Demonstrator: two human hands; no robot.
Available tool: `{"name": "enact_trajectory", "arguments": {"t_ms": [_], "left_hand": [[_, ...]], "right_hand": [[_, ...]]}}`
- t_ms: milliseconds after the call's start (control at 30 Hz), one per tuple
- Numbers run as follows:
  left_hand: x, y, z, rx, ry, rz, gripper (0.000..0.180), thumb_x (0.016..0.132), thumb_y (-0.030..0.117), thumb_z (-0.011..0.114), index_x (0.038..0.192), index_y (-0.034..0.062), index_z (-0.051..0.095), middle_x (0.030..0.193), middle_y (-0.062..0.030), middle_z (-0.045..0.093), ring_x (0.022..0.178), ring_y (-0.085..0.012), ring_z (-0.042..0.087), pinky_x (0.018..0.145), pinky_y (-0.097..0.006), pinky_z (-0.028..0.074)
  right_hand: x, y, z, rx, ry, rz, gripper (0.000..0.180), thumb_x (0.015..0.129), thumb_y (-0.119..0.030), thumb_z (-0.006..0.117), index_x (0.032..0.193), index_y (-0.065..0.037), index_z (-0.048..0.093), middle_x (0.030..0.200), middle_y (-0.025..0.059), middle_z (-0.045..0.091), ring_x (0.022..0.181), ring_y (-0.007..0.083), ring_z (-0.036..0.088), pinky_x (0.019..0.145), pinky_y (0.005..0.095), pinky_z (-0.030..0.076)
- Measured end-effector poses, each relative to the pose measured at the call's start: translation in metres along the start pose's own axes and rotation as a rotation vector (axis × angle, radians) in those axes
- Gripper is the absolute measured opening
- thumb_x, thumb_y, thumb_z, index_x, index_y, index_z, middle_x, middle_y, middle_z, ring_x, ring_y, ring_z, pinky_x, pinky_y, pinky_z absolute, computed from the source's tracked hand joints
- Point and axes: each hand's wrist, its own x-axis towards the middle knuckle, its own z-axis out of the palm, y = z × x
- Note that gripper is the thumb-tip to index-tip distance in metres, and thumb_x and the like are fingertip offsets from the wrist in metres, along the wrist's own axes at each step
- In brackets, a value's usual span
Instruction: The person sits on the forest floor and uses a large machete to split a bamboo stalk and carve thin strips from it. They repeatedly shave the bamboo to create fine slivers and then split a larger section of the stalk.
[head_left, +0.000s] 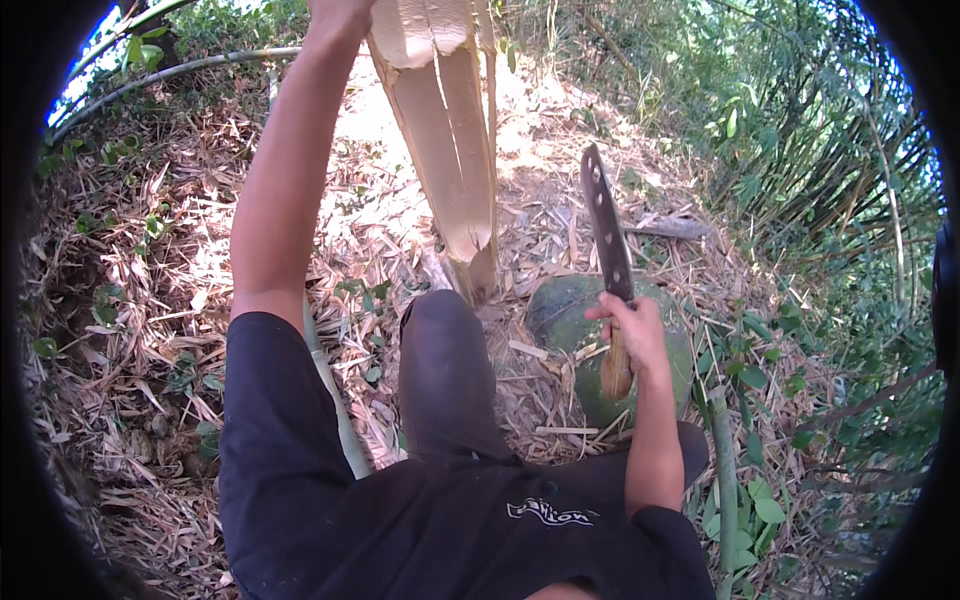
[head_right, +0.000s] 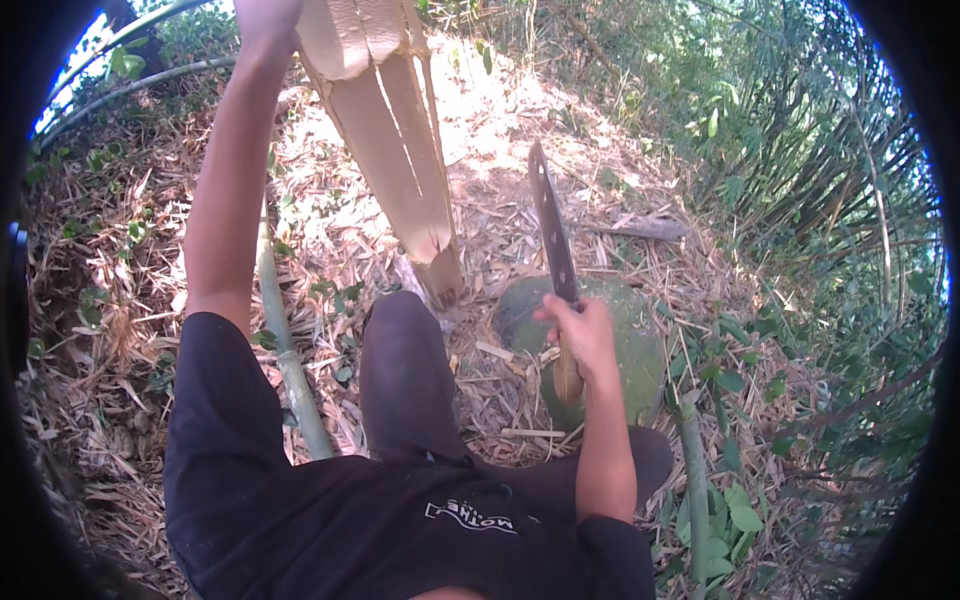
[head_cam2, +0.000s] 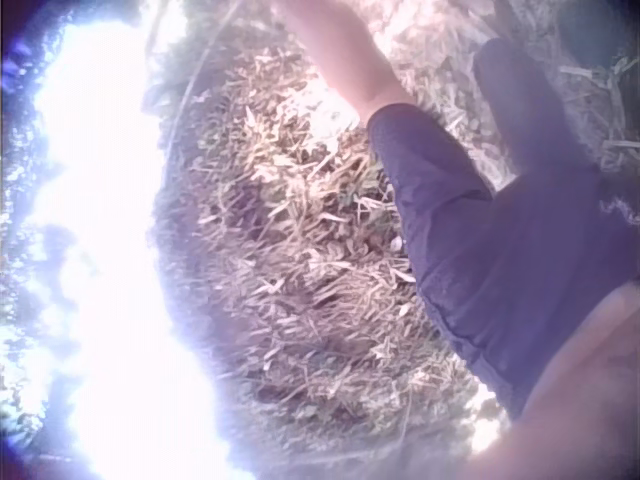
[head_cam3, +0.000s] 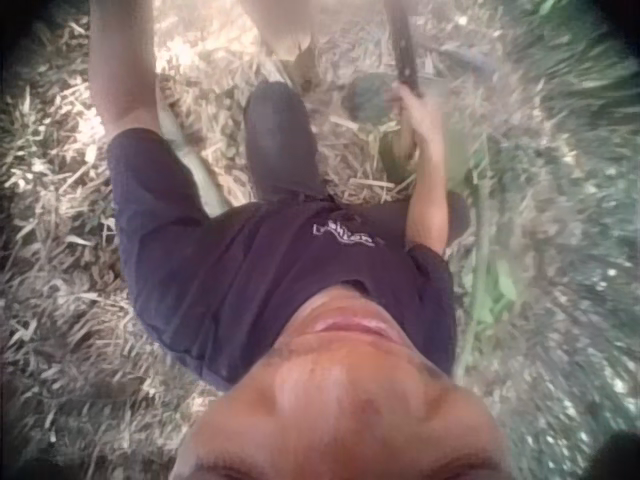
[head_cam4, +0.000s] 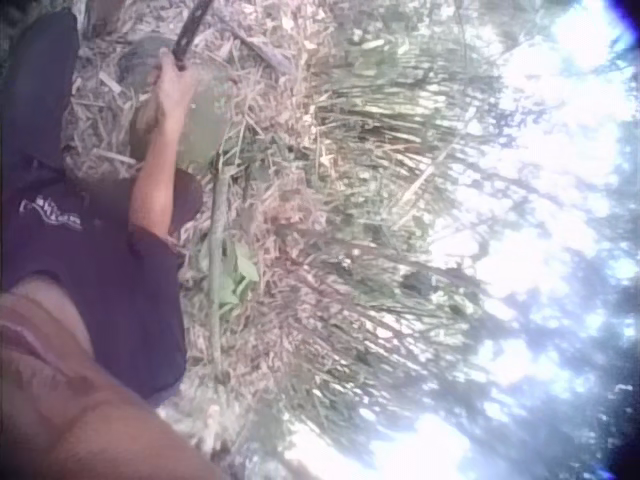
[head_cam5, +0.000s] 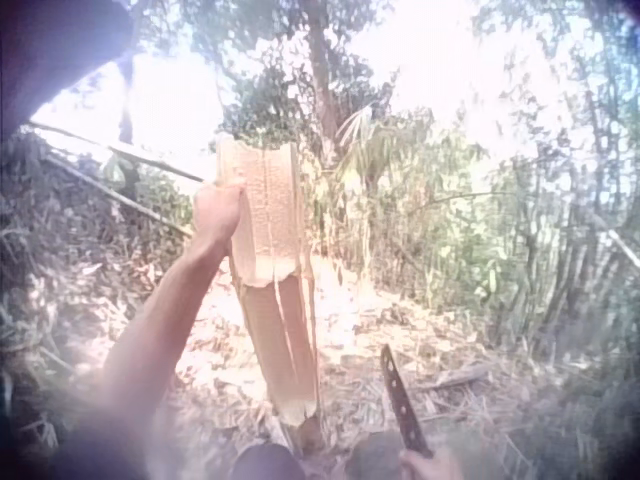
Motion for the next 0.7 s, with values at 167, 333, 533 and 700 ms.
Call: {"name": "enact_trajectory", "arguments": {"t_ms": [167,333,533,700], "left_hand": [[-0.002,-0.007,-0.016,0.182,0.182,0.301,0.035,0.098,0.029,0.056,0.108,-0.0026,0.069,0.089,-0.0220,0.072,0.081,-0.0298,0.068,0.072,-0.043,0.051],[0.010,0.013,-0.040,0.073,0.161,0.240,0.040,0.101,0.033,0.055,0.109,-0.0039,0.068,0.087,-0.0147,0.071,0.076,-0.0229,0.062,0.067,-0.039,0.049],[0.021,0.056,-0.064,0.283,0.287,0.030,0.046,0.099,0.038,0.057,0.115,-0.0040,0.067,0.093,-0.0167,0.072,0.085,-0.0233,0.066,0.072,-0.040,0.052],[0.013,0.031,-0.059,0.418,0.223,0.029,0.045,0.100,0.033,0.055,0.124,-0.0038,0.063,0.108,-0.0177,0.070,0.097,-0.0281,0.066,0.083,-0.043,0.052]], "right_hand": [[-0.029,0.104,-0.004,0.056,0.002,0.243,0.026,0.089,-0.020,0.065,0.089,0.006,0.067,0.080,0.0165,0.074,0.056,0.0144,0.063,0.052,0.0288,0.050],[-0.050,0.161,-0.004,-0.016,0.057,0.346,0.028,0.084,-0.019,0.067,0.086,0.008,0.070,0.074,0.0153,0.073,0.059,0.0171,0.067,0.057,0.0313,0.053],[-0.048,0.179,0.005,0.044,-0.012,0.339,0.025,0.084,-0.016,0.064,0.084,0.008,0.069,0.078,0.0144,0.074,0.063,0.0153,0.067,0.062,0.0298,0.053],[-0.056,0.176,0.022,0.230,-0.069,0.442,0.022,0.088,-0.013,0.059,0.083,0.006,0.066,0.086,0.0206,0.074,0.059,0.0162,0.063,0.056,0.0307,0.052]]}}
